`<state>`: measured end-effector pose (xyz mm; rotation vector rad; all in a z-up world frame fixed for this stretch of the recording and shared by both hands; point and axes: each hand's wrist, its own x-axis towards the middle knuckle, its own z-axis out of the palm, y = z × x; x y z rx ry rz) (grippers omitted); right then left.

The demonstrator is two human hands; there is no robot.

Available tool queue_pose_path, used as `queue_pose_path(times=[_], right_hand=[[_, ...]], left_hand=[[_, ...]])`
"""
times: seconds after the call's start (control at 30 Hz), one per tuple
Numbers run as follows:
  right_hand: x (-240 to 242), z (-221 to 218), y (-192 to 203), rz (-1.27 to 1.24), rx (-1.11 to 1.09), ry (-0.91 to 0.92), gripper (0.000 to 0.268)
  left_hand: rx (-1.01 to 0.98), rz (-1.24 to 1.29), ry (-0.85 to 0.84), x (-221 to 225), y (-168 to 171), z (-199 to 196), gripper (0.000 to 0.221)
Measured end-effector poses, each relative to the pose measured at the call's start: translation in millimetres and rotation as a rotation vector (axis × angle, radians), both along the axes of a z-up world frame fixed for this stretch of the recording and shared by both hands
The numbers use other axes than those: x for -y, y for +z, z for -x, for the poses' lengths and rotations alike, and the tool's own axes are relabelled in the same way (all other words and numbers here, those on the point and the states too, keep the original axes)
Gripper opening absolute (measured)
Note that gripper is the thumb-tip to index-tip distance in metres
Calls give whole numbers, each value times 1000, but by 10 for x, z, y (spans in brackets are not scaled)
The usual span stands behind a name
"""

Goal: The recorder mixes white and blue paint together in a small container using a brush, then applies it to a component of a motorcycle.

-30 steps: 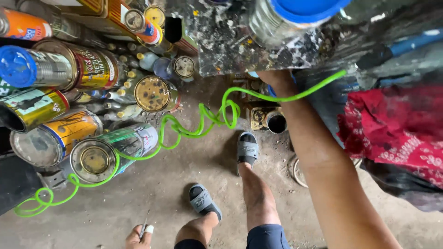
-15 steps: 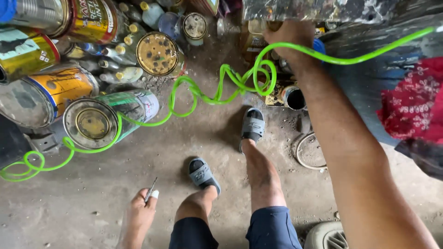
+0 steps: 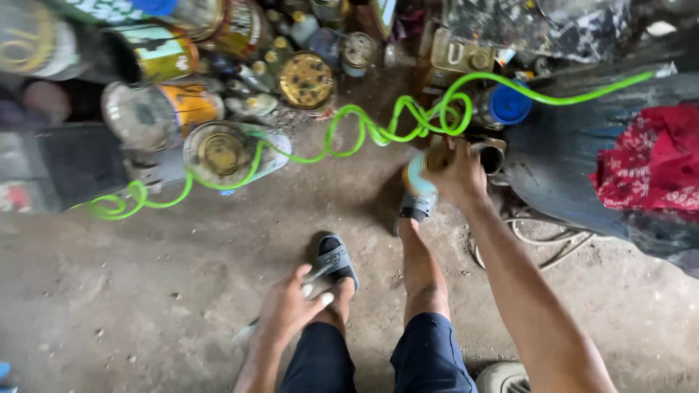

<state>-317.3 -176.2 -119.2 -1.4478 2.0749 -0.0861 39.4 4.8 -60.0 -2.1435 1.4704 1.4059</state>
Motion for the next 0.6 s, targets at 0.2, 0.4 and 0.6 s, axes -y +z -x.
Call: queue_pose_path(times=[0.2,0.4,0.6], right_hand=[[-876,-574,1209,-446,343,-8,109],[-1052,-714,2350,-289,910,149,104],[-558,-639,3116,-326,928,64,104]], left_hand=[[-277,286,-19,310,867,277,103],[-261,300,-246,593,1942,452,116],[-291,348,-234,1021,2653,674,112]])
